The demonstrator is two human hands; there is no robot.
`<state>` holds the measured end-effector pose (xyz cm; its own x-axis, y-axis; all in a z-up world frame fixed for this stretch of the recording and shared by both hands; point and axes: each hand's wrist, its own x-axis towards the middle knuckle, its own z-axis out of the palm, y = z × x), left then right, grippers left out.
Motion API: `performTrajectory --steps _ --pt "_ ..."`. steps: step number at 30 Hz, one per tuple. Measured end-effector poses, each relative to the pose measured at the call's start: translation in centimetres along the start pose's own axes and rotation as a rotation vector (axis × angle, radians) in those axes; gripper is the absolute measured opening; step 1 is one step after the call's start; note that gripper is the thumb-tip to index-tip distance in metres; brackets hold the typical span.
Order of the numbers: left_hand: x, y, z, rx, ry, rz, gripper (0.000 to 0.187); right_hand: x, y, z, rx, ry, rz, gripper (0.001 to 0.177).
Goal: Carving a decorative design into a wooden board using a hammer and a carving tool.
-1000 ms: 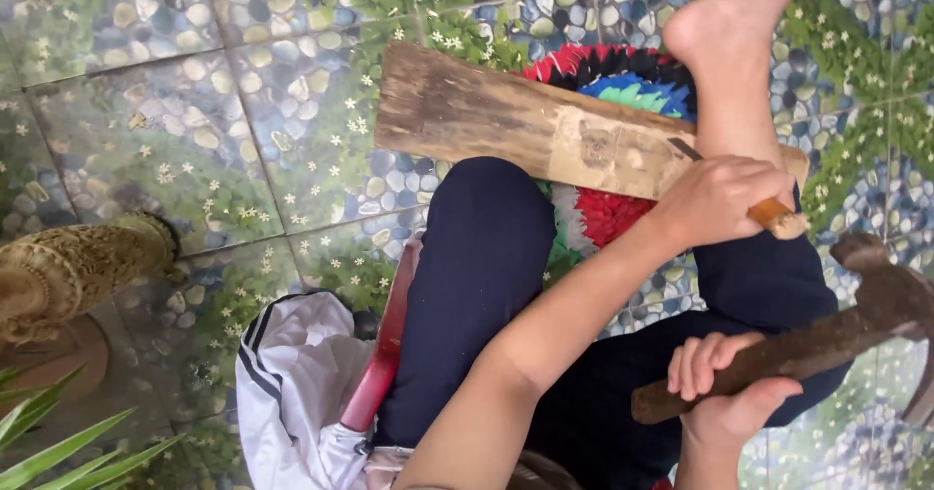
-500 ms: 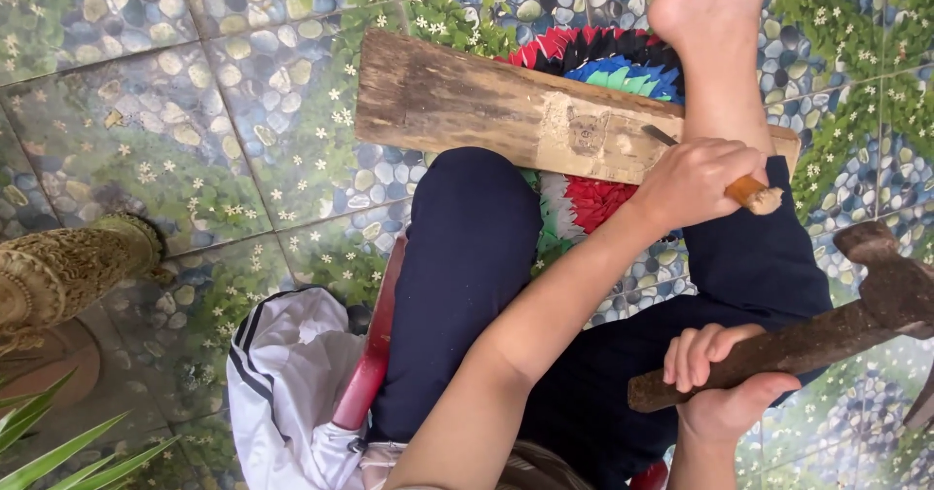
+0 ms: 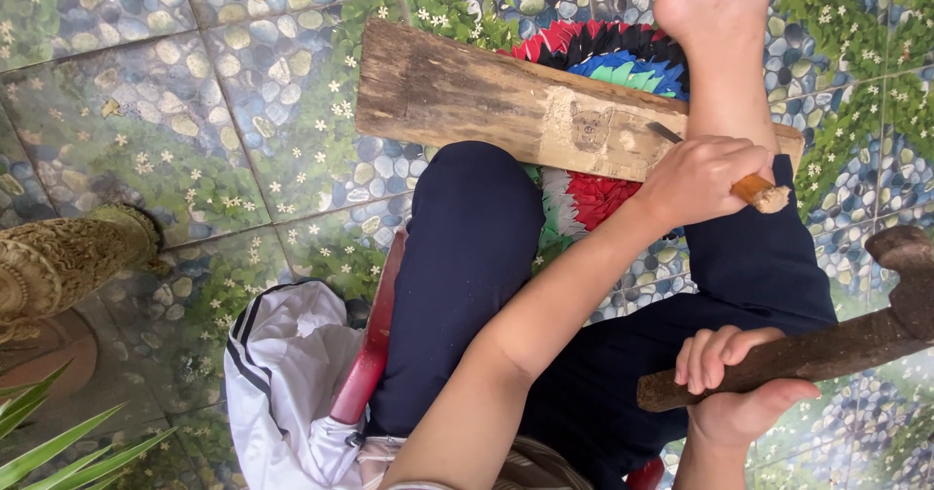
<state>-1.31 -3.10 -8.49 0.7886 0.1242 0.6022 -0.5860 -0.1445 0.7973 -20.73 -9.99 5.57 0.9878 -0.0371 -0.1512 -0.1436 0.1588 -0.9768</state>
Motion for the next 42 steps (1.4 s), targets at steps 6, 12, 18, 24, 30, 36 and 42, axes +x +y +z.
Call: performTrajectory --steps 6,12,18,24,30,36,42 --pt "0.1 -0.1 -0.1 0.0 0.003 -0.08 0.017 0.7 1.2 2.3 -0.026 -0.054 0.074 0.064" --pt "0.9 0.7 -0.8 -0.017 0.049 -0.058 0.013 0.8 1.7 2.3 0.063 -0.014 0.042 0.067" --pt "0.1 0.1 -0.3 -0.005 0.018 -0.152 0.017 0.5 2.4 1.5 0.077 -0.001 0.016 0.066" --pt "0.3 0.6 -0.2 0.041 0.087 -0.159 0.014 1.1 2.1 2.5 -0.026 -0.026 -0.024 0.069" --pt "2.7 3.8 -2.3 0.053 0.232 -0.047 0.03 1.3 1.4 2.9 -0.094 0.054 0.008 0.066" --pt "1.2 4.8 -3.5 0.121 0.2 0.139 0.029 1.4 -1.5 -1.6 -0.18 0.062 -0.009 0.07" --pt "3.1 6.4 -2.6 0.147 0.32 0.1 0.037 1.4 -2.7 -2.3 -0.173 0.086 0.035 0.068"
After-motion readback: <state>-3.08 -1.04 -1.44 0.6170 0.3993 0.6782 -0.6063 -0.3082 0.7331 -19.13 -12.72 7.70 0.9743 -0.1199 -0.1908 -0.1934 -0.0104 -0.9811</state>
